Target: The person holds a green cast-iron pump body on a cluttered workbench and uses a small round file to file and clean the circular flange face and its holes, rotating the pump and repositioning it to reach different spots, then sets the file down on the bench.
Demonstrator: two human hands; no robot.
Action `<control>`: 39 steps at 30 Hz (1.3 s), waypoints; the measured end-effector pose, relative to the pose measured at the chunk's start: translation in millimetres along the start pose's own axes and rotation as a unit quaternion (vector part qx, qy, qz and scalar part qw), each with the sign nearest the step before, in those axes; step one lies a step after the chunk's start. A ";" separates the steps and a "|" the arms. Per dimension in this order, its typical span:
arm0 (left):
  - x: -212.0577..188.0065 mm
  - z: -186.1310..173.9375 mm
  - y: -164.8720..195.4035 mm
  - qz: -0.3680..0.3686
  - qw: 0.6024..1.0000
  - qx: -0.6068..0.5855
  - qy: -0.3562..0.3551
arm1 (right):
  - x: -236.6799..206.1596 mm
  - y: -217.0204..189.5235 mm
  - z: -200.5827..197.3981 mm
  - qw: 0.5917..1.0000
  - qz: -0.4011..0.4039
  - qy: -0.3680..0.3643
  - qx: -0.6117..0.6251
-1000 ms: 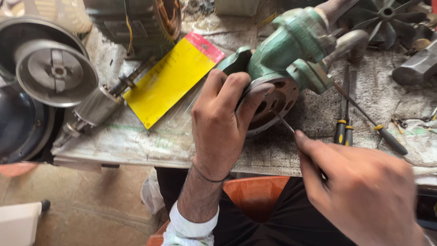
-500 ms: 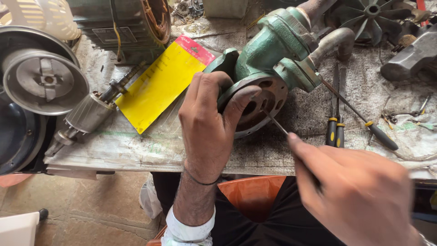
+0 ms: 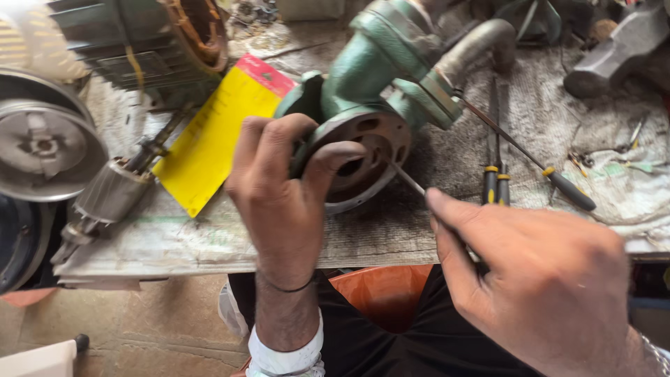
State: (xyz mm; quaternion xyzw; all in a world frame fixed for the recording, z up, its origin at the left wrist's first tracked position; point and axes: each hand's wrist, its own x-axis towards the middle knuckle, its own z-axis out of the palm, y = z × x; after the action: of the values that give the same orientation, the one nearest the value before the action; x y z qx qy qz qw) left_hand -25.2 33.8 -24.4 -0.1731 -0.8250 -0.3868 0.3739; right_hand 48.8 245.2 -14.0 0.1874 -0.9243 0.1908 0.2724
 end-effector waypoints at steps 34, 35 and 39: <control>3.7 3.1 14.4 0.003 0.999 0.005 -0.050 | 15.1 8.7 -4.4 0.981 0.130 -0.053 0.134; 4.3 2.8 14.5 0.007 0.999 0.002 -0.051 | 9.6 12.8 -4.6 0.979 0.139 -0.055 0.141; 5.2 1.3 15.4 0.011 0.998 0.000 -0.062 | -8.0 22.0 8.2 0.983 0.095 -0.047 0.151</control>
State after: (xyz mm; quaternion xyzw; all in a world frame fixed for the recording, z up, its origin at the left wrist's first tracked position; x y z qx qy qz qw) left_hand -20.4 44.6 -13.2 -0.2059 -0.8444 -0.3715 0.3264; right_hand 41.6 262.2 -30.6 0.1465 -0.9104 0.3437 0.1776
